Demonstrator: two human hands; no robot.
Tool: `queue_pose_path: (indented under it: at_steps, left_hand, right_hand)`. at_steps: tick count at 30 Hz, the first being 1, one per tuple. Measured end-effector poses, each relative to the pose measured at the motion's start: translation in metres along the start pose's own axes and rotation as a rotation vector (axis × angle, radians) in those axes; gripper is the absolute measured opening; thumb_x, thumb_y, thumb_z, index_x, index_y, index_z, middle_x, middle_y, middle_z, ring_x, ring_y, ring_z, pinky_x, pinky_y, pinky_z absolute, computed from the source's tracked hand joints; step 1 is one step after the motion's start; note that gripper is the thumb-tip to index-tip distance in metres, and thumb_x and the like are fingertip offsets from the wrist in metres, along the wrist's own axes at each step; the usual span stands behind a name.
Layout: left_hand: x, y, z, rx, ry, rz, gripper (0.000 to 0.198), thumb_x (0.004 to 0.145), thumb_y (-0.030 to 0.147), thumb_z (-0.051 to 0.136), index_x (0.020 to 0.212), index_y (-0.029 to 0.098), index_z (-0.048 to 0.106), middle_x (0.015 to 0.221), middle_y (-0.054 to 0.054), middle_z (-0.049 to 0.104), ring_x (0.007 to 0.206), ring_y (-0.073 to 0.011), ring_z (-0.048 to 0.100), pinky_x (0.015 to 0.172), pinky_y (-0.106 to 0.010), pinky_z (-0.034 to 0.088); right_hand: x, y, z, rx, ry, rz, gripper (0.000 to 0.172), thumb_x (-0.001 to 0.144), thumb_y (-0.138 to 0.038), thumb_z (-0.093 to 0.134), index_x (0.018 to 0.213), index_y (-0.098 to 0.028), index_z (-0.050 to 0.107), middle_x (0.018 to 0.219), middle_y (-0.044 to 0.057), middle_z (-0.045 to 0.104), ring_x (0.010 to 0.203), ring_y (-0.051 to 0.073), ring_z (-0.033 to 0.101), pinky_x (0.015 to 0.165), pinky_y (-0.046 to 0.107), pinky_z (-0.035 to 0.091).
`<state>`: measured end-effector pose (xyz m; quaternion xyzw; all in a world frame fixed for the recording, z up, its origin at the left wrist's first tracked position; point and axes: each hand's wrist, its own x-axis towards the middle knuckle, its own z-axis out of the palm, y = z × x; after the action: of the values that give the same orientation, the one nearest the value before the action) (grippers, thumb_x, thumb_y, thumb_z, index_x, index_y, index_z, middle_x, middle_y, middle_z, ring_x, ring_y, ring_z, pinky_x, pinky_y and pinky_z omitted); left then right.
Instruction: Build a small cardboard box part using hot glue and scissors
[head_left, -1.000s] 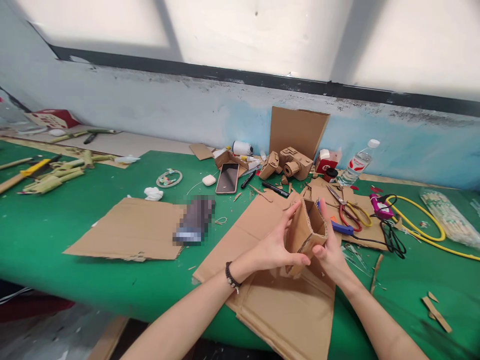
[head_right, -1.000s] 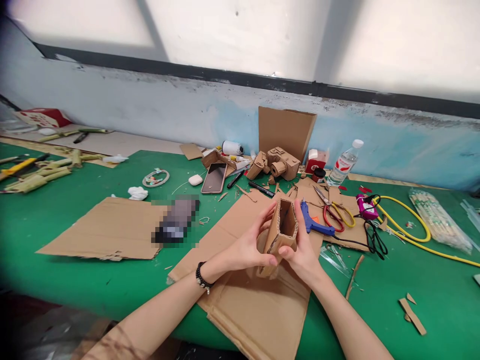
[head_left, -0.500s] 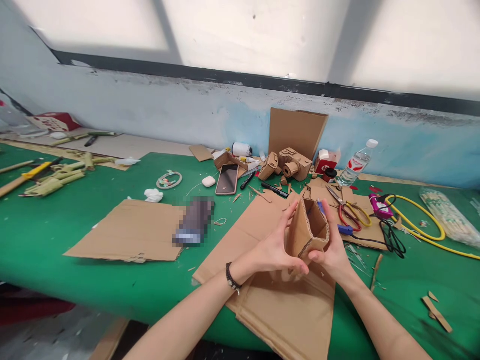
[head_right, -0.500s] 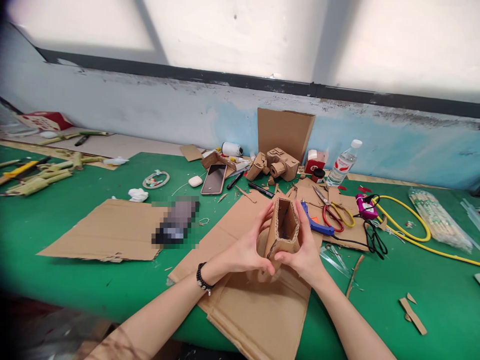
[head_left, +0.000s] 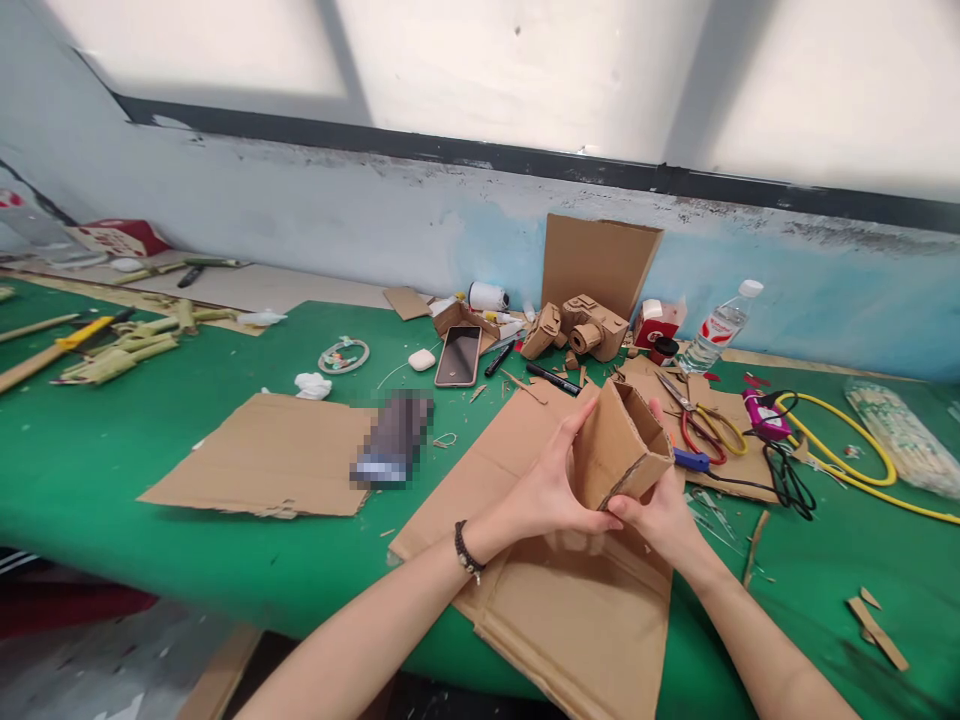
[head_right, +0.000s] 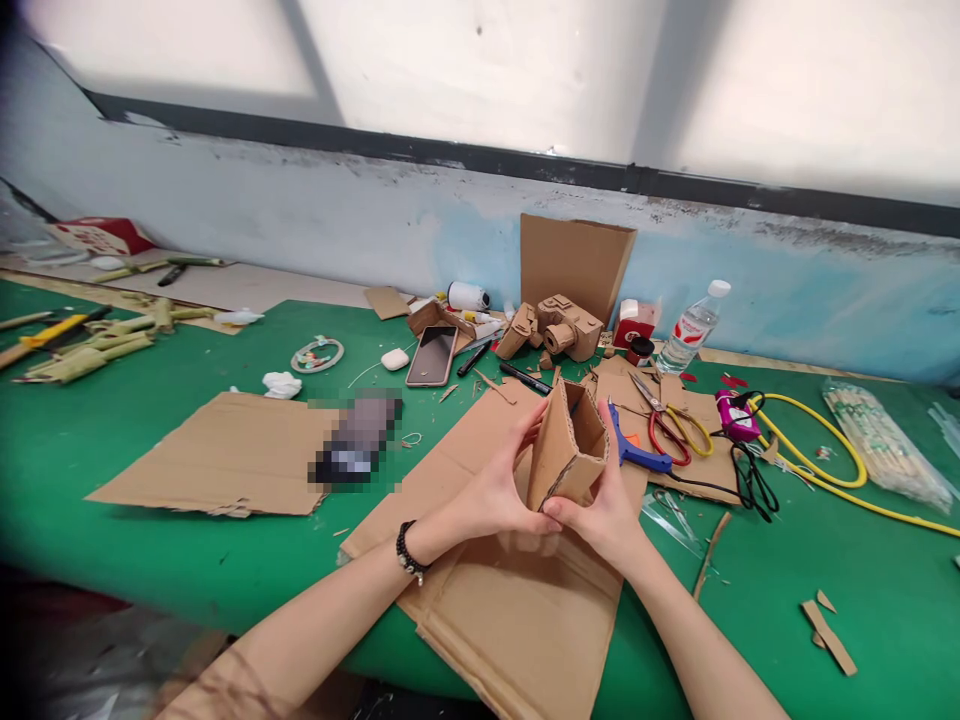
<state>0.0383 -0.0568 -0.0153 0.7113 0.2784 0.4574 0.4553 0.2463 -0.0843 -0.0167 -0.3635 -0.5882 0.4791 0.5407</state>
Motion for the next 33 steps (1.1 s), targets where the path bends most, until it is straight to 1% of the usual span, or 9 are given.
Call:
queue_pose_path:
  at_steps: [6, 10, 16, 18, 21, 24, 27, 30, 33]
  left_hand:
    - [-0.001, 0.001, 0.001, 0.003, 0.018, -0.038, 0.14, 0.067, 0.041, 0.11, 0.183, 0.037, 0.032, 0.188, -0.014, 0.039, 0.171, -0.0458, 0.044, 0.145, -0.067, 0.036]
    - [0.0, 0.004, 0.001, -0.096, -0.065, -0.095, 0.142, 0.074, 0.039, 0.108, 0.187, 0.04, 0.022, 0.188, -0.014, 0.041, 0.173, -0.0446, 0.044, 0.143, -0.066, 0.041]
    - [0.0, -0.001, 0.0, -0.104, -0.131, -0.09, 0.15, 0.074, 0.045, 0.11, 0.188, 0.046, 0.013, 0.197, -0.01, 0.02, 0.181, -0.0448, 0.029, 0.148, -0.066, 0.034]
    - [0.001, -0.004, 0.0, -0.119, -0.101, -0.106, 0.145, 0.077, 0.046, 0.108, 0.188, 0.043, 0.015, 0.195, -0.013, 0.028, 0.179, -0.044, 0.033, 0.148, -0.065, 0.033]
    - [0.005, -0.008, -0.006, -0.312, 0.022, -0.132, 0.14, 0.078, 0.058, 0.106, 0.187, 0.037, 0.022, 0.188, -0.017, 0.042, 0.173, -0.0447, 0.045, 0.144, -0.064, 0.038]
    - [0.007, -0.007, -0.013, -0.537, 0.139, -0.201, 0.132, 0.076, 0.073, 0.1, 0.183, 0.032, 0.035, 0.183, -0.019, 0.05, 0.166, -0.0477, 0.053, 0.136, -0.063, 0.048]
    - [0.007, -0.003, -0.018, -0.643, 0.196, -0.265, 0.119, 0.082, 0.077, 0.093, 0.179, 0.03, 0.044, 0.175, -0.018, 0.06, 0.163, -0.0494, 0.056, 0.129, -0.062, 0.054]
    - [0.008, -0.003, -0.017, -0.613, 0.194, -0.247, 0.117, 0.081, 0.078, 0.093, 0.177, 0.03, 0.046, 0.176, -0.018, 0.059, 0.164, -0.0495, 0.054, 0.128, -0.061, 0.054]
    - [0.01, -0.008, -0.015, -0.443, 0.221, -0.176, 0.123, 0.081, 0.076, 0.095, 0.18, 0.031, 0.037, 0.18, -0.019, 0.052, 0.165, -0.0462, 0.052, 0.133, -0.061, 0.049]
  right_hand:
    - [0.002, -0.003, 0.002, -0.039, 0.036, -0.035, 0.149, 0.075, -0.08, 0.1, 0.189, -0.04, 0.013, 0.19, 0.013, 0.041, 0.17, 0.039, 0.051, 0.14, 0.058, 0.046]
    - [0.002, 0.0, 0.002, -0.004, 0.045, -0.012, 0.142, 0.076, -0.075, 0.102, 0.187, -0.043, 0.02, 0.191, 0.011, 0.039, 0.173, 0.038, 0.046, 0.141, 0.06, 0.045]
    - [0.004, 0.003, -0.001, 0.004, 0.071, -0.01, 0.143, 0.077, -0.08, 0.099, 0.188, -0.046, 0.014, 0.191, 0.011, 0.039, 0.171, 0.038, 0.05, 0.139, 0.061, 0.047]
    - [0.004, 0.004, -0.002, -0.003, 0.037, -0.015, 0.141, 0.08, -0.086, 0.092, 0.189, -0.045, 0.011, 0.191, 0.011, 0.039, 0.171, 0.038, 0.051, 0.138, 0.06, 0.048]
    - [0.006, 0.007, -0.006, -0.015, -0.003, -0.066, 0.125, 0.091, -0.09, 0.078, 0.188, -0.048, 0.012, 0.194, 0.008, 0.033, 0.175, 0.036, 0.044, 0.14, 0.061, 0.043]
    - [0.008, 0.01, -0.012, -0.06, 0.007, -0.123, 0.106, 0.101, -0.086, 0.069, 0.187, -0.052, 0.015, 0.195, 0.004, 0.031, 0.178, 0.035, 0.038, 0.141, 0.063, 0.04]
    - [0.01, 0.011, -0.018, -0.075, 0.031, -0.142, 0.095, 0.106, -0.079, 0.068, 0.185, -0.053, 0.022, 0.193, 0.004, 0.037, 0.176, 0.034, 0.041, 0.141, 0.064, 0.04]
    - [0.011, 0.012, -0.021, -0.067, 0.058, -0.152, 0.087, 0.108, -0.075, 0.069, 0.182, -0.052, 0.03, 0.189, 0.005, 0.044, 0.174, 0.033, 0.045, 0.14, 0.063, 0.043]
    - [0.011, 0.012, -0.021, -0.078, 0.043, -0.137, 0.084, 0.108, -0.071, 0.072, 0.181, -0.051, 0.036, 0.188, 0.006, 0.047, 0.173, 0.032, 0.046, 0.14, 0.061, 0.043]
